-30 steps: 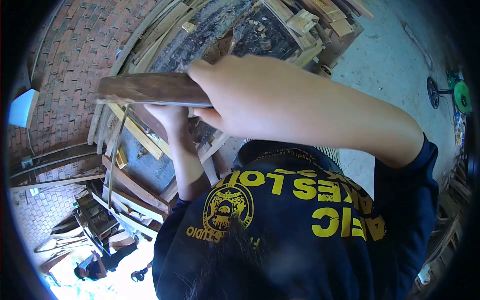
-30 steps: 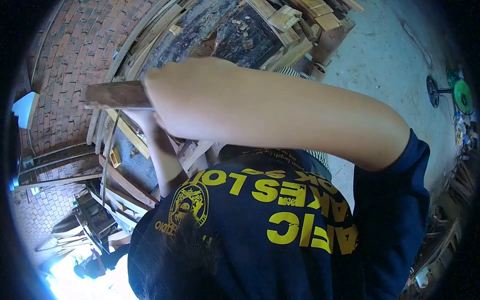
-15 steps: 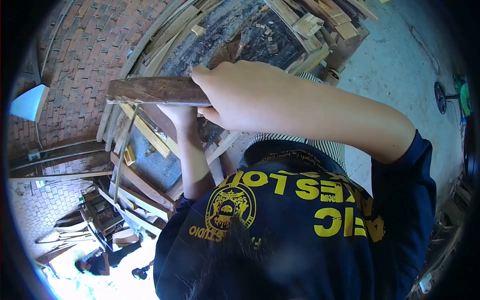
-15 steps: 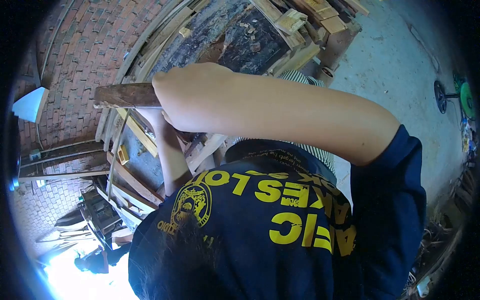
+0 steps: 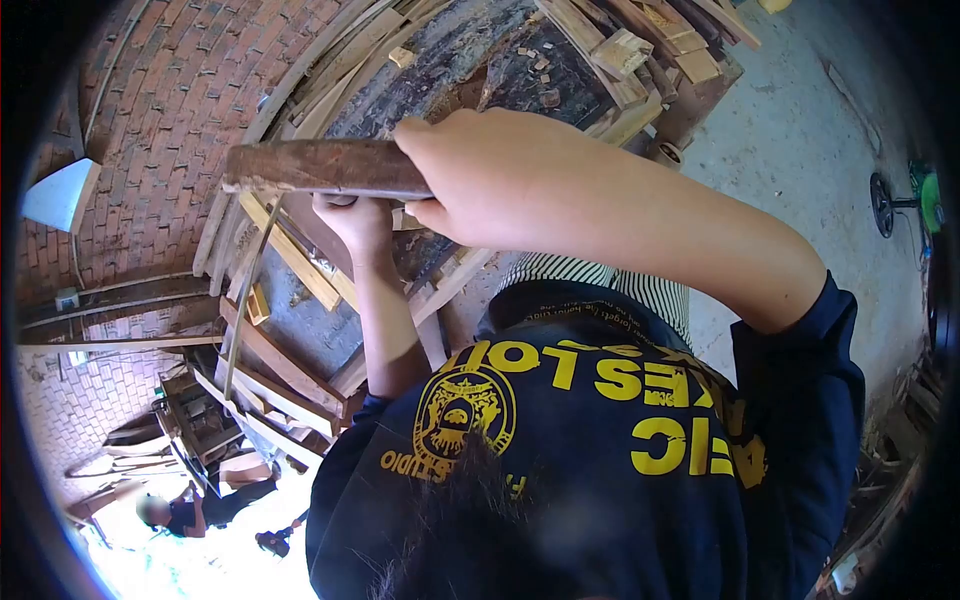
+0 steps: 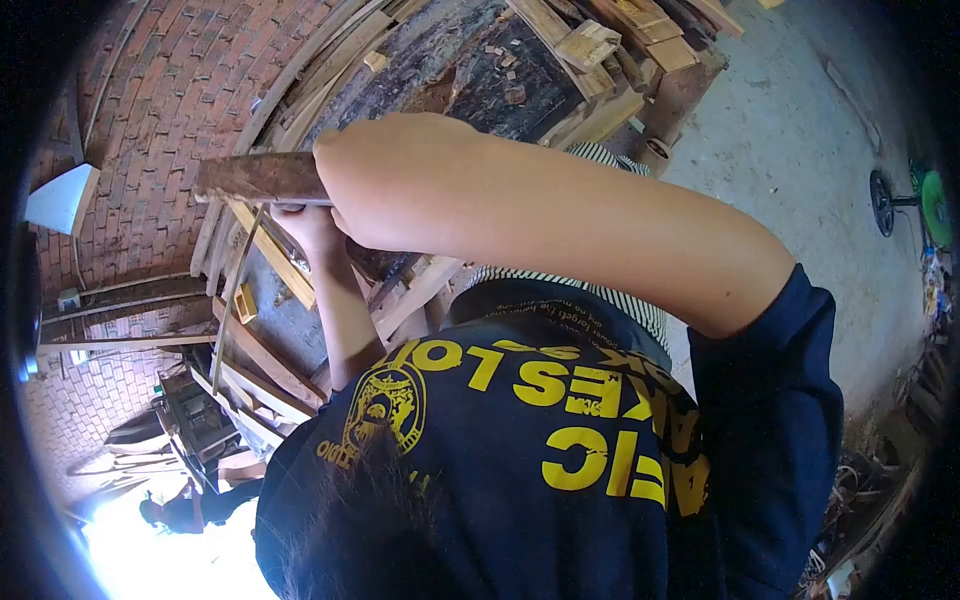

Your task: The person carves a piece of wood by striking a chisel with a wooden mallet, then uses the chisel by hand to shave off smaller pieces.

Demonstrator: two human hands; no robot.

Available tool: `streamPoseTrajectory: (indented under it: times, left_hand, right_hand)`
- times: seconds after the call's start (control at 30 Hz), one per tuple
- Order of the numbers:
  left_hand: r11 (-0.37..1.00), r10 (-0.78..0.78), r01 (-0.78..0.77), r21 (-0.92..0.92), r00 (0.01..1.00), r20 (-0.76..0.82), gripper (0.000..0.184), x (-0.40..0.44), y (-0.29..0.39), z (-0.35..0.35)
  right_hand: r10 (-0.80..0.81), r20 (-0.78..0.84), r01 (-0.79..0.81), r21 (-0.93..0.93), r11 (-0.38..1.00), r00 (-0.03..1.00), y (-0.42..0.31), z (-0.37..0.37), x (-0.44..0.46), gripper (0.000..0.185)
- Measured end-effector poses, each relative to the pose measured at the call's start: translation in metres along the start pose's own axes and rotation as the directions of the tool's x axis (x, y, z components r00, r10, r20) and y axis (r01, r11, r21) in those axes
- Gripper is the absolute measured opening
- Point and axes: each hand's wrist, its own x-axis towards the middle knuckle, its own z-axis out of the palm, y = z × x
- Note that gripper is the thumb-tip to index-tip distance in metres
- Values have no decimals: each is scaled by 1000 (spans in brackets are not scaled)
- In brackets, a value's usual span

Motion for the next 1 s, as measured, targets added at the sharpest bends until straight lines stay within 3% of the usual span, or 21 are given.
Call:
streamPoseTrajectory:
  times: [0.17,0.27,0.3,0.37,0.43,0.47,0.57,0.6,0.63,0.7,0.77,0.83,0.9,0.97,1.0]
  left_hand:
    - [996,-76,73,-49,995,-60,24,2,3,-5]
    - [905,-119,101,-413,993,-17,35,-3,-6,-7]
    - [969,-123,122,-217,992,12,40,4,-38,-20]
    - [983,-130,132,-127,991,27,42,-4,-25,-12]
    - [989,-138,135,62,989,50,47,-12,-4,-3]
    - [979,-143,132,157,988,61,50,-13,1,-2]
    - [988,-24,26,155,1000,-15,39,-5,-19,-17]
    - [999,14,-13,36,999,-32,24,-3,-16,-14]
    - [999,14,-13,34,999,-33,24,-2,-11,-14]
    - [988,-67,36,-151,977,-201,13,-5,4,-16]
    - [963,-6,-37,-267,987,-158,18,-6,10,-27]
    - [872,-231,92,-481,943,-239,17,-10,21,-37]
    - [880,-227,89,-466,941,-251,15,-12,25,-41]
    - [959,39,-86,-270,984,-176,14,-17,35,-41]
    - [979,72,-95,-181,988,-134,15,-18,42,-40]
  right_hand:
    - [-16,-69,19,44,999,997,-16,-23,-5,30]
    - [-44,-87,52,91,995,995,-28,-30,-2,25]
    - [-75,-126,82,56,995,989,-26,-22,0,25]
    - [-106,-161,110,15,994,981,-16,-6,0,27]
    - [-112,3,112,-86,990,994,-7,6,0,28]
    - [-98,9,98,-65,993,995,-5,10,-1,30]
    - [-95,-68,93,-37,995,993,-10,1,-5,30]
    - [-94,-66,92,-38,995,993,-14,-5,-7,30]
    - [-79,-96,82,30,996,992,-20,-12,-9,30]
    - [-63,-124,75,97,992,990,-23,-17,-13,30]
    - [-66,-316,97,81,992,946,-22,-19,-18,29]
    - [-39,-294,81,133,988,955,-18,-27,-24,30]
    - [-9,-267,60,183,981,964,-14,-31,-30,30]
    - [53,-227,-7,197,980,972,-10,-33,-34,30]
    - [37,-240,13,203,979,970,-7,-32,-34,31]
